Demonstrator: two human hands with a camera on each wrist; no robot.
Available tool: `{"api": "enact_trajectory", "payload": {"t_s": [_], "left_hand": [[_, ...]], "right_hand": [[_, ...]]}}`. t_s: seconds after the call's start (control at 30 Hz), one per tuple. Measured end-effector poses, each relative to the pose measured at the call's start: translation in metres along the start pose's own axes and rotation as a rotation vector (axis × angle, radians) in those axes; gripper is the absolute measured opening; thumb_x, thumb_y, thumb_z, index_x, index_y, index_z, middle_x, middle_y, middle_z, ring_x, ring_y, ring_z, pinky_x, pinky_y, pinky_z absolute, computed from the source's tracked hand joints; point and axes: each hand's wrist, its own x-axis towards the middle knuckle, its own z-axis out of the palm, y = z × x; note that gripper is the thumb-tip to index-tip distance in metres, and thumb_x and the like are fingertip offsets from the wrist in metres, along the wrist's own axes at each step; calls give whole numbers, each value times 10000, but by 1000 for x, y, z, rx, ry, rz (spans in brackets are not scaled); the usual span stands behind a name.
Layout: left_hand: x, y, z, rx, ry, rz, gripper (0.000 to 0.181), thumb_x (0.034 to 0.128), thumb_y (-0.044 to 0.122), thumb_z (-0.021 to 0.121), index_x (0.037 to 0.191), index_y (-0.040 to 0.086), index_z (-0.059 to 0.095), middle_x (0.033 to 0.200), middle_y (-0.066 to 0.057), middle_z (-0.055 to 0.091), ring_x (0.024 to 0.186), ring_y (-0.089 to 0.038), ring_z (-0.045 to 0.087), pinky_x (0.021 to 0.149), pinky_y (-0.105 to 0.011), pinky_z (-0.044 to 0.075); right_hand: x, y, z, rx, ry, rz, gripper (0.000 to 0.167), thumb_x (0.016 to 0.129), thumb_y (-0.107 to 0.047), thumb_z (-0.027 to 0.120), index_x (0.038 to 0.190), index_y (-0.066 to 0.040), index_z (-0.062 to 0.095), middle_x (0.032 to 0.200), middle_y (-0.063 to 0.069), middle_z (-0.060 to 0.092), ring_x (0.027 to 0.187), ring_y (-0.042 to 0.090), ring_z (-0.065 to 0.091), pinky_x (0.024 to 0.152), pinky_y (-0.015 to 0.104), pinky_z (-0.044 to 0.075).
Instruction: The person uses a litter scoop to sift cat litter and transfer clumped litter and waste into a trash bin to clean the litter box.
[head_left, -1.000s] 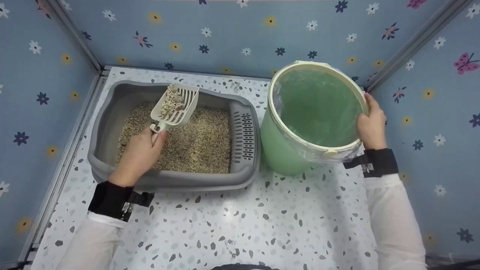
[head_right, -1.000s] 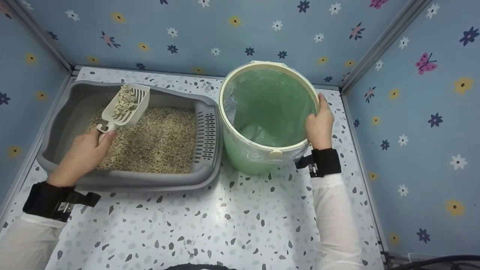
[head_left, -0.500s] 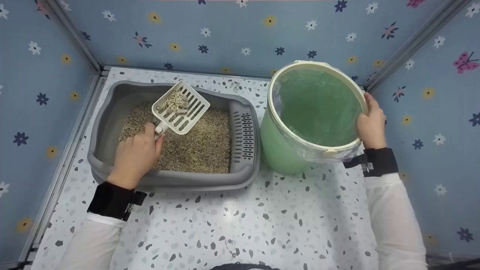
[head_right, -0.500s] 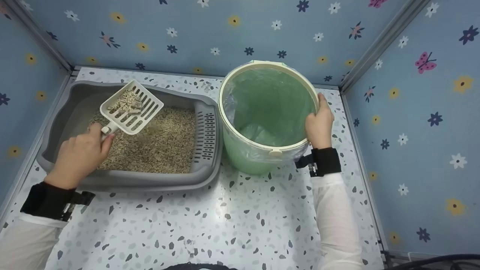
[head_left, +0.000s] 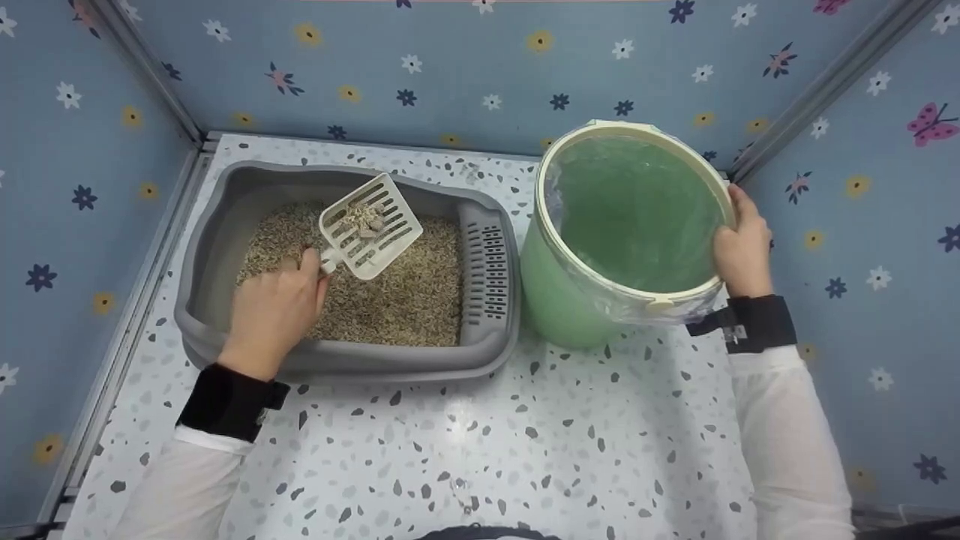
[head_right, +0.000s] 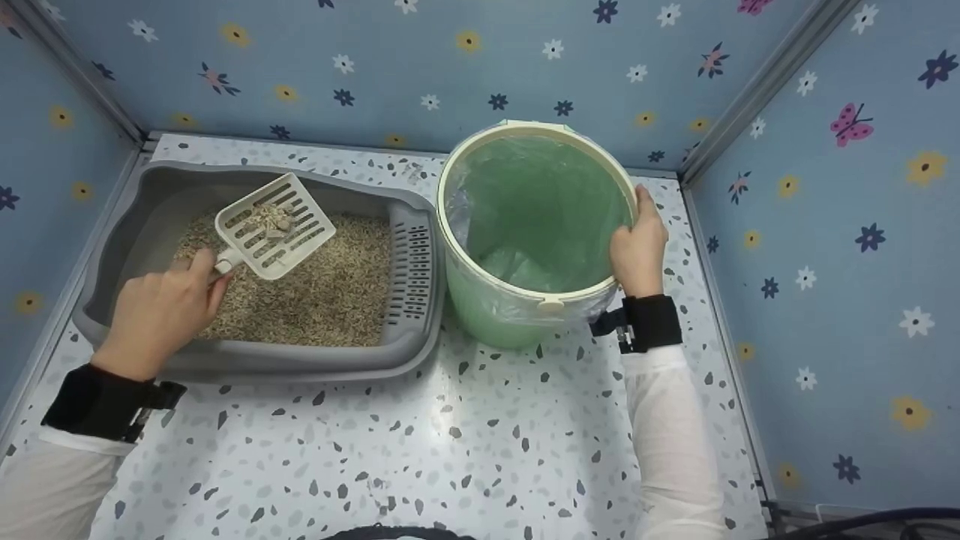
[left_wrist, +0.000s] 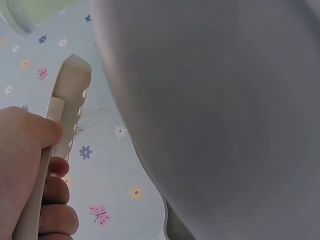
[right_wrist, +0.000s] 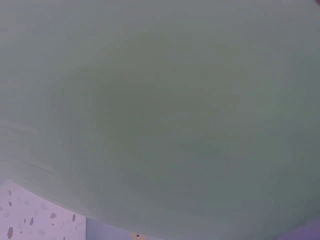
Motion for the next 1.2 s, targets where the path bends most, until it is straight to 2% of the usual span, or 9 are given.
{"api": "enact_trajectory", "payload": {"t_s": [0.23,0.4,0.57,0.73,0.83,0.9,1.0,1.2], "left_hand": [[-3,1,4,-10,26,4,229,921,189,596,885,-11,489,529,-121,492,345,-194,377,311,-287,300],[-4,3,4,-36,-5,-8,226,934,185,571,887,-16,480,538,-123,489,351,-196,388,310,-283,313],[-4,5,1,-156,-105,-60,255,973,202,500,929,-49,496,523,-75,463,358,-171,384,313,-262,319],[-2,7,-3,-333,-253,-176,338,985,243,481,1019,-90,530,570,-62,483,407,-152,415,352,-244,347],[0,7,-7,-421,-334,-237,351,993,241,457,1001,-102,532,613,-59,480,449,-140,420,383,-232,356],[0,7,-9,-470,-364,-255,338,997,230,449,979,-98,533,645,-61,475,476,-138,421,405,-230,364],[1,7,-11,-530,-425,-288,358,1009,254,420,975,-85,528,660,-51,456,492,-133,408,409,-225,357],[2,5,-16,-599,-534,-364,431,1025,312,354,1087,-85,509,661,-20,426,494,-117,373,398,-219,329]], "right_hand": [[0,0,1,-4,15,-24,667,858,85,263,1502,-77,191,1524,165,268,1363,337,314,1109,462,289],[-1,0,0,-4,16,-23,675,851,96,273,1500,-68,189,1519,168,277,1356,337,328,1106,458,300],[-1,0,1,0,12,-17,666,867,85,274,1504,-80,176,1527,166,260,1359,345,320,1106,469,298],[-1,0,1,-1,9,-6,665,874,79,275,1508,-95,172,1534,157,247,1366,344,306,1110,471,289],[-1,0,1,-5,9,-3,665,872,74,274,1507,-97,176,1534,154,248,1367,341,304,1113,471,282],[-1,0,0,-8,11,-5,664,869,74,276,1505,-89,182,1532,155,252,1367,341,304,1117,469,275],[0,0,0,-8,11,-3,666,867,76,279,1505,-89,182,1533,154,252,1369,338,303,1120,464,272],[0,0,0,-9,20,-17,673,851,81,267,1501,-80,198,1521,161,277,1349,339,337,1097,457,310]]}}
